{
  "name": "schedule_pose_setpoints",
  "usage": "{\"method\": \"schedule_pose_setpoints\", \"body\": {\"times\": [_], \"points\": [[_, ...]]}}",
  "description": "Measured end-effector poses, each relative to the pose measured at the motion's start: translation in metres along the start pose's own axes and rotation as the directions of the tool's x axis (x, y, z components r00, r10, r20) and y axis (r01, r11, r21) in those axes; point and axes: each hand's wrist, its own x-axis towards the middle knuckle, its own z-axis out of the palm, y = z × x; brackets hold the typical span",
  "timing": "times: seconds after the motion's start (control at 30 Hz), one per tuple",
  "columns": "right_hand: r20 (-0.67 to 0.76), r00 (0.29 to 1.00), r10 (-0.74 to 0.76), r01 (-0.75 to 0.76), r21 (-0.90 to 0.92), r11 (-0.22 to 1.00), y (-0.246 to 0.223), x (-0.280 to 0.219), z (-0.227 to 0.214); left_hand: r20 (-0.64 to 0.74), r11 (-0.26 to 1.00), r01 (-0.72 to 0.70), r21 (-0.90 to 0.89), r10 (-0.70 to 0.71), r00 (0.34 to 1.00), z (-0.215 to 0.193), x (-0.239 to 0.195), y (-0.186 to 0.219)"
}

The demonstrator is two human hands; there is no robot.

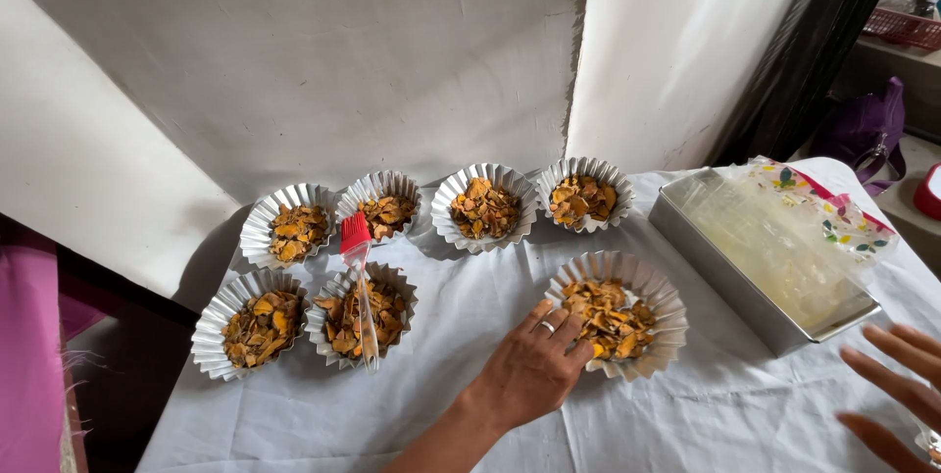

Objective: Brushing snacks in paper cups with a liquid and then packaging them into small plastic bags.

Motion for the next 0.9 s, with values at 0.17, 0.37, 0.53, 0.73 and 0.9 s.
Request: {"method": "schedule_pose_setpoints", "body": {"times": [0.17,0.37,0.53,0.73,0.9], "points": [[-0.042,0.994,-0.099,0.079,-0.336,0.938,-0.057,0.124,0.001,0.172,0.995,0.064,0.073,-0.075,0.982,-0.025,-0.020,-0.002],[0.495,0.626,0.602,-0.054,-0.743,0.667,-0.046,0.225,0.025,0.066,0.979,0.189,0.082,-0.194,0.979,-0.037,-0.050,-0.008],[0.435,0.666,0.606,-0.100,-0.754,0.649,-0.033,0.214,0.044,0.145,0.964,0.233,0.126,-0.250,0.957,-0.037,-0.061,-0.013],[0.185,0.883,0.432,-0.205,-0.675,0.709,0.004,0.186,0.054,0.159,0.954,0.292,-0.064,-0.279,0.947,-0.033,-0.065,-0.016],[-0.159,0.969,0.188,-0.237,-0.392,0.889,0.005,0.177,0.041,0.112,0.957,0.288,-0.046,-0.281,0.953,-0.037,-0.062,-0.018]]}}
